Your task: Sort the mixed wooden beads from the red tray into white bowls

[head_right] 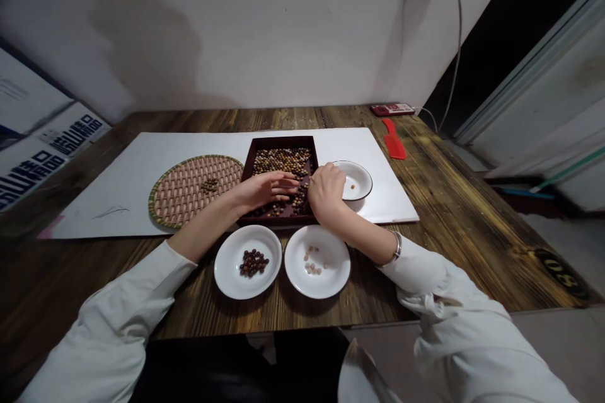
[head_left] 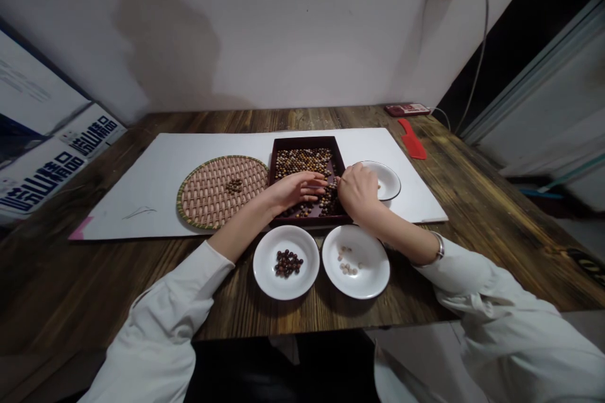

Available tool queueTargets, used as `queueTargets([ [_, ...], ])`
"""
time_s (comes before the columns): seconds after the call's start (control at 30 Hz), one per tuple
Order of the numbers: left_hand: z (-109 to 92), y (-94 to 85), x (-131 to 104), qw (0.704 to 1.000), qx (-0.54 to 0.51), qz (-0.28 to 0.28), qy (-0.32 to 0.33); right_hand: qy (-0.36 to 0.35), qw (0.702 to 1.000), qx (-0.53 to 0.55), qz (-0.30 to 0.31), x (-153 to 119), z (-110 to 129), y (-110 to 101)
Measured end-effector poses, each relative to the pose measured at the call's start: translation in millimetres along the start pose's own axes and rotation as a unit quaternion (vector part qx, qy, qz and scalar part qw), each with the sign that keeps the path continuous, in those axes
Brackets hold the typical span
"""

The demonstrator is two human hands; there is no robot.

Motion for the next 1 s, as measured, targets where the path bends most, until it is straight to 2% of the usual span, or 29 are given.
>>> queueTargets([
  [0.47,2.1,-0.9,2.0,1.000,0.012,0.025,0.006,-0.013,0.994,0.071,0.082,7.3,1.1,8.1],
  [1.0,1.7,1.7,1.5,0.999,0.007,0.031,-0.007,-0.024,0.996,0.054,0.067,5.5,3.8,5.3],
])
Point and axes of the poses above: each hand's wrist, its own x-axis towards the middle knuckle, its own y-axis out of the palm, z = x × y, the point moved 7 cm from there along x, towards the middle knuckle, and after that the axes turned 7 degrees about -x, right-handed, at the moved point
